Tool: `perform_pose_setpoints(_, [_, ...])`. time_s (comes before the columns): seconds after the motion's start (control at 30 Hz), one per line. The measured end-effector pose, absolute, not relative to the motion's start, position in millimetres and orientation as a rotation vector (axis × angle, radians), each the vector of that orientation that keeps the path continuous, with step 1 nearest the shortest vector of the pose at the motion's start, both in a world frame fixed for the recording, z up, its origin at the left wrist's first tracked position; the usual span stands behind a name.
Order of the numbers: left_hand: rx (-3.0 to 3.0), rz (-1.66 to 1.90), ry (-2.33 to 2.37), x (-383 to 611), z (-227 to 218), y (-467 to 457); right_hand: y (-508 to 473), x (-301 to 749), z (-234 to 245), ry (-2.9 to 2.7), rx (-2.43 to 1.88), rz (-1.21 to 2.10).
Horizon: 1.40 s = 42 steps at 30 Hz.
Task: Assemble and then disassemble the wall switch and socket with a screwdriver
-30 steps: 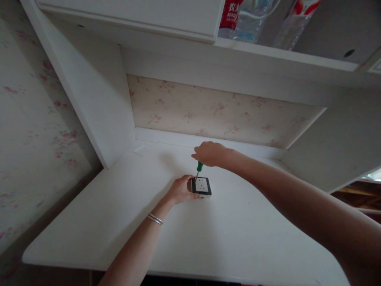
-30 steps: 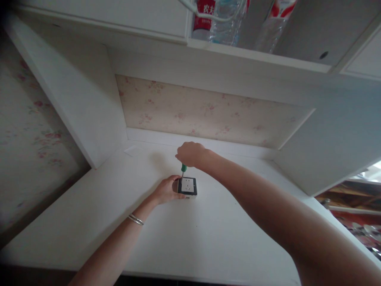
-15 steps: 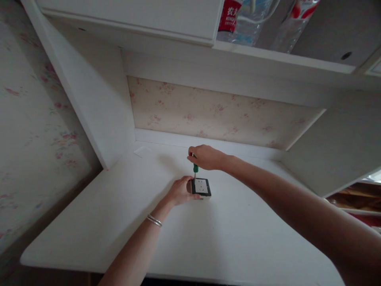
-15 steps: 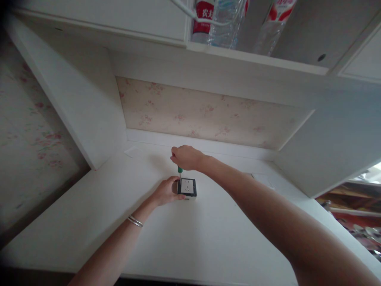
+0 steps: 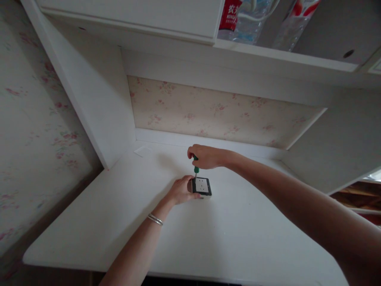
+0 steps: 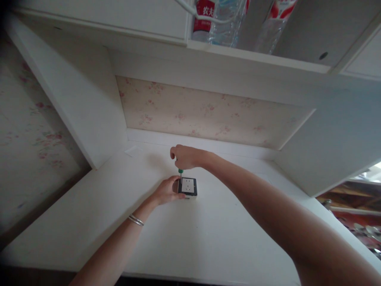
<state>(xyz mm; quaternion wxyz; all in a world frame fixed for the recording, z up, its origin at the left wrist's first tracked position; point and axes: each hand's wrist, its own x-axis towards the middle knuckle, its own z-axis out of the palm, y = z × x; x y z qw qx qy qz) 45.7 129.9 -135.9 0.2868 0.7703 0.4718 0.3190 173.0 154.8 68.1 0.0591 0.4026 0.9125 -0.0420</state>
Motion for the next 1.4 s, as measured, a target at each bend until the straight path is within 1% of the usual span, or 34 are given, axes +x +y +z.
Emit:
perform_pose_setpoints(0.07, [2.055,0.850,1.261,46,-134,129,155,173,70,2.721,1.195,-0.209])
perform_pose_setpoints(0.1, [2.048,0.850,1.265,46,-134,129,155,173,71,2.679,1.262,-0.148])
perform_pose_setpoints(0.17, [2.033,0.847,1.270,46,-133,128,155,171,70,2.611,1.424,0.075])
perform_pose_setpoints(0.23, [2.027,0.844,1.271,46,-133,128,157,171,68,2.636,1.439,0.202])
perform_pose_setpoints(0.27, [2.029,0.844,1.274,47,-134,128,158,172,67,2.684,1.378,0.182])
perform_pose_setpoints(0.4, [2.043,0.847,1.283,47,-136,130,162,175,70,2.772,1.105,-0.074])
perform_pose_setpoints(0.43, [2.044,0.848,1.283,46,-136,130,162,174,71,2.753,1.109,-0.068])
perform_pose_setpoints(0.57, [2.041,0.842,1.285,46,-134,129,163,171,70,2.653,1.290,0.175])
perform_pose_setpoints(0.6, [2.035,0.839,1.289,46,-133,129,164,172,69,2.659,1.292,0.188])
perform_pose_setpoints(0.77, [2.025,0.833,1.287,47,-131,127,165,179,71,2.762,1.123,-0.085])
perform_pose_setpoints(0.93, [2.018,0.875,1.248,47,-129,126,160,178,76,2.610,1.328,0.002])
perform_pose_setpoints(1.1, [1.998,0.872,1.227,45,-129,125,160,180,74,2.743,1.155,-0.055])
perform_pose_setpoints(1.27, [1.950,0.878,1.235,47,-131,126,161,179,73,2.646,1.315,0.119])
perform_pose_setpoints(1.4, [1.986,0.875,1.240,47,-132,127,159,174,75,2.759,1.109,-0.036])
